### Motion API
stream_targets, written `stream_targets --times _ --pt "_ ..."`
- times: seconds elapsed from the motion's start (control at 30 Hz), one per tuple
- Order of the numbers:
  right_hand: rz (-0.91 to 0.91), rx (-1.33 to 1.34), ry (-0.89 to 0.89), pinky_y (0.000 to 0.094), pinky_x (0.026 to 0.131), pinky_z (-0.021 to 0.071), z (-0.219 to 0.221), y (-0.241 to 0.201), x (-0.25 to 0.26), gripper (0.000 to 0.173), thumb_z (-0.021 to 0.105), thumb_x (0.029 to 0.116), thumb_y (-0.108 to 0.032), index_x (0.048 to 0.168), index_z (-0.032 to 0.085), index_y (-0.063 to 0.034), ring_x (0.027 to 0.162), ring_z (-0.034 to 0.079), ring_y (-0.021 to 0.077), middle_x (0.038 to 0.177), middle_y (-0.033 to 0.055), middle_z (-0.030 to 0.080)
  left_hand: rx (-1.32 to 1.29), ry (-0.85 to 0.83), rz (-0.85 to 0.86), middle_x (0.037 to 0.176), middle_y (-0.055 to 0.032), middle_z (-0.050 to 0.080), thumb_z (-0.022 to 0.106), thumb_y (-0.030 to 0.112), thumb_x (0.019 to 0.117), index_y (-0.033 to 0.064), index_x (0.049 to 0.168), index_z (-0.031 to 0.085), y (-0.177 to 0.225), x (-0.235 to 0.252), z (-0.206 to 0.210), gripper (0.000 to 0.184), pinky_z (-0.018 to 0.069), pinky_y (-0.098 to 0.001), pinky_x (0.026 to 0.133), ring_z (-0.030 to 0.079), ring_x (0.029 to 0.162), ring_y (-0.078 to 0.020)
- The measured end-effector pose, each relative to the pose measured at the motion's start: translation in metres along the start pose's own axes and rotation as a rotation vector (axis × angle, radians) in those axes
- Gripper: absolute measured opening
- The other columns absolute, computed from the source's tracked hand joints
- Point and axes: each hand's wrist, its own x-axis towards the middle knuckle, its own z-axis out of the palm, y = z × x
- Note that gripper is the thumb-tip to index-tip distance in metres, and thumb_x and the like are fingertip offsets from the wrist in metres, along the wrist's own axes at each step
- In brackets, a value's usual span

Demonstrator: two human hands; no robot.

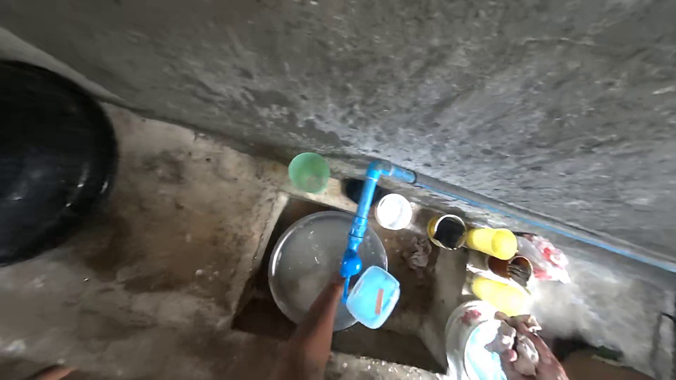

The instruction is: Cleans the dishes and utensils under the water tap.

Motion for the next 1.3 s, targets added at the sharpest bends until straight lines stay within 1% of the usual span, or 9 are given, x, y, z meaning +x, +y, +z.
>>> stream_targets --times 0.27,0.43,0.6,0.63,0.77,0.87,0.93,1.1,1.3 --pt "0.04 -0.103 0.029 0.0221 0.058 0.059 0.013 0.014 -0.008 0.037 0.031 0.1105 -0.023 0.099 0.065 -0.0131 0.067 0.07 0.0071 0.085 0.0021 0.073 0.048 -0.159 0.032 0.135 -0.0285 0.058 0.064 0.009 0.0942 -0.0077 0.133 0.057 0.02 -0.016 0.02 0.043 0.0417 -0.0563 0.109 0.054 0.129 -0.0416" --pt "0.031 -0.109 0.032 0.0219 0.055 0.0586 0.004 0.017 -0.014 0.039 0.03 0.1105 -0.025 0.097 0.065 -0.013 0.064 0.069 0.0071 0.081 0.002 0.072 -0.014 -0.107 -0.14 0.14 -0.0275 0.057 0.042 0.021 0.1088 -0.0065 0.134 0.059 0.001 -0.026 0.032 0.041 0.0392 -0.0578 0.112 0.051 0.135 -0.0413" --pt "0.05 -0.164 0.094 0.0237 0.057 0.0583 -0.008 0.018 -0.017 0.037 0.029 0.1105 -0.025 0.097 0.062 -0.0149 0.065 0.068 0.0069 0.078 -0.0007 0.07 -0.652 0.444 -0.332 0.142 -0.0318 0.053 0.045 0.025 0.1103 -0.0095 0.139 0.052 -0.023 -0.049 0.012 0.046 0.0383 -0.0526 0.114 0.05 0.135 -0.0418" --pt "0.04 -0.177 0.109 0.0232 0.058 0.0578 -0.007 0.018 -0.019 0.036 0.03 0.1105 -0.024 0.097 0.062 -0.0151 0.064 0.067 0.0062 0.077 -0.0014 0.069 -0.615 0.484 -0.34 0.146 -0.0307 0.05 0.045 0.025 0.1103 -0.0079 0.143 0.049 -0.02 -0.049 -0.002 0.046 0.0359 -0.0507 0.116 0.047 0.139 -0.0405" --pt "0.056 -0.216 0.156 0.0213 0.056 0.0577 -0.005 0.021 -0.019 0.037 0.028 0.1115 -0.025 0.097 0.061 -0.0152 0.062 0.066 0.0044 0.076 -0.0025 0.069 -0.427 0.661 -0.413 0.128 -0.0295 0.064 0.051 0.036 0.1066 -0.0064 0.123 0.066 -0.001 0.001 -0.044 0.048 0.0442 -0.0553 0.107 0.059 0.125 -0.0416" --pt "0.052 -0.215 0.166 0.0212 0.054 0.0573 -0.003 0.021 -0.016 0.038 0.028 0.1115 -0.023 0.098 0.063 -0.0146 0.061 0.067 0.0047 0.076 -0.0018 0.07 -0.321 0.476 -0.366 0.142 -0.0279 0.055 0.049 0.041 0.1063 -0.005 0.138 0.056 0.021 0.018 -0.056 0.056 0.0398 -0.0529 0.112 0.05 0.137 -0.039" --pt "0.057 -0.191 0.163 0.0213 0.054 0.058 -0.002 0.02 -0.013 0.038 0.029 0.1113 -0.023 0.099 0.063 -0.0134 0.062 0.067 0.0053 0.077 -0.0007 0.071 -0.158 0.491 -0.295 0.141 -0.0296 0.055 0.054 0.038 0.1027 -0.0078 0.138 0.054 0.024 0.042 -0.03 0.058 0.042 -0.054 0.111 0.052 0.134 -0.0403" --pt "0.088 -0.209 0.211 0.0212 0.052 0.0567 0.003 0.022 -0.008 0.035 0.03 0.1116 -0.023 0.1 0.062 -0.0132 0.06 0.066 0.0049 0.075 -0.0016 0.069 -0.07 0.262 -0.11 0.147 -0.0288 0.05 0.063 0.03 0.0976 -0.0085 0.145 0.046 0.075 -0.001 -0.007 0.064 0.0364 -0.0519 0.116 0.046 0.14 -0.0389" --pt "0.143 -0.191 0.238 0.0217 0.051 0.0565 0.009 0.032 -0.013 0.033 0.031 0.1112 -0.021 0.096 0.06 -0.0134 0.058 0.066 0.0055 0.071 -0.0014 0.067 -0.154 0.064 -0.067 0.141 -0.0271 0.055 0.061 0.028 0.0998 -0.0027 0.146 0.047 0.046 0.0 0.028 0.057 0.0422 -0.0532 0.112 0.055 0.132 -0.0379"
